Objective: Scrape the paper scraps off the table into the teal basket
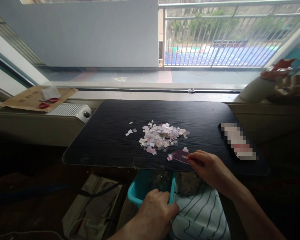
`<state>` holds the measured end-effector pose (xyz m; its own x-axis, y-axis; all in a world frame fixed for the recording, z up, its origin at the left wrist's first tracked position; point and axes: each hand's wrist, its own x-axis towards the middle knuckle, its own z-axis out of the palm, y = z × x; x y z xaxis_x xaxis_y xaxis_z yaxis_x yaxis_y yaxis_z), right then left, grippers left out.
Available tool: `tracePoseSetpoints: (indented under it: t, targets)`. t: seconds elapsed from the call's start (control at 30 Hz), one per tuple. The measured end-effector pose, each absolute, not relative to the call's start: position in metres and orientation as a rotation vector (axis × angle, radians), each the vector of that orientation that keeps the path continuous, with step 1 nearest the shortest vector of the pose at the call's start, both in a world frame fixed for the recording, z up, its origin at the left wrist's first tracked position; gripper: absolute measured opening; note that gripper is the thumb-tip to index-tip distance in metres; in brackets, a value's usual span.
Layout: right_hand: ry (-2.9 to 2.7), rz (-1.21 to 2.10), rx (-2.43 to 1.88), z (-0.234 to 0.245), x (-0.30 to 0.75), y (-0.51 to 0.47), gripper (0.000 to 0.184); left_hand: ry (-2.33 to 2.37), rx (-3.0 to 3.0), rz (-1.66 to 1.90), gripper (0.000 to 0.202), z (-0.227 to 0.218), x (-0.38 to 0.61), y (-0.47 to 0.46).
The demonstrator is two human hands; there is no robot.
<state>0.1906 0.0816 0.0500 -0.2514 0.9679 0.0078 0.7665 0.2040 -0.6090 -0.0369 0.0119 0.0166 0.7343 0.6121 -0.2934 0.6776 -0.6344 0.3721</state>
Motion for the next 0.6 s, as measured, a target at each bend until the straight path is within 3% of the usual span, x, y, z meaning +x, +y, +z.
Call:
tracePoseSetpoints:
  t: [0.6]
  targets:
    - [-2.090, 0.590, -1.631, 0.046, 0.182, 0.089, 0.020, 0.973, 2.463, -0.178, 0.008, 0.019, -0.037, 0.012]
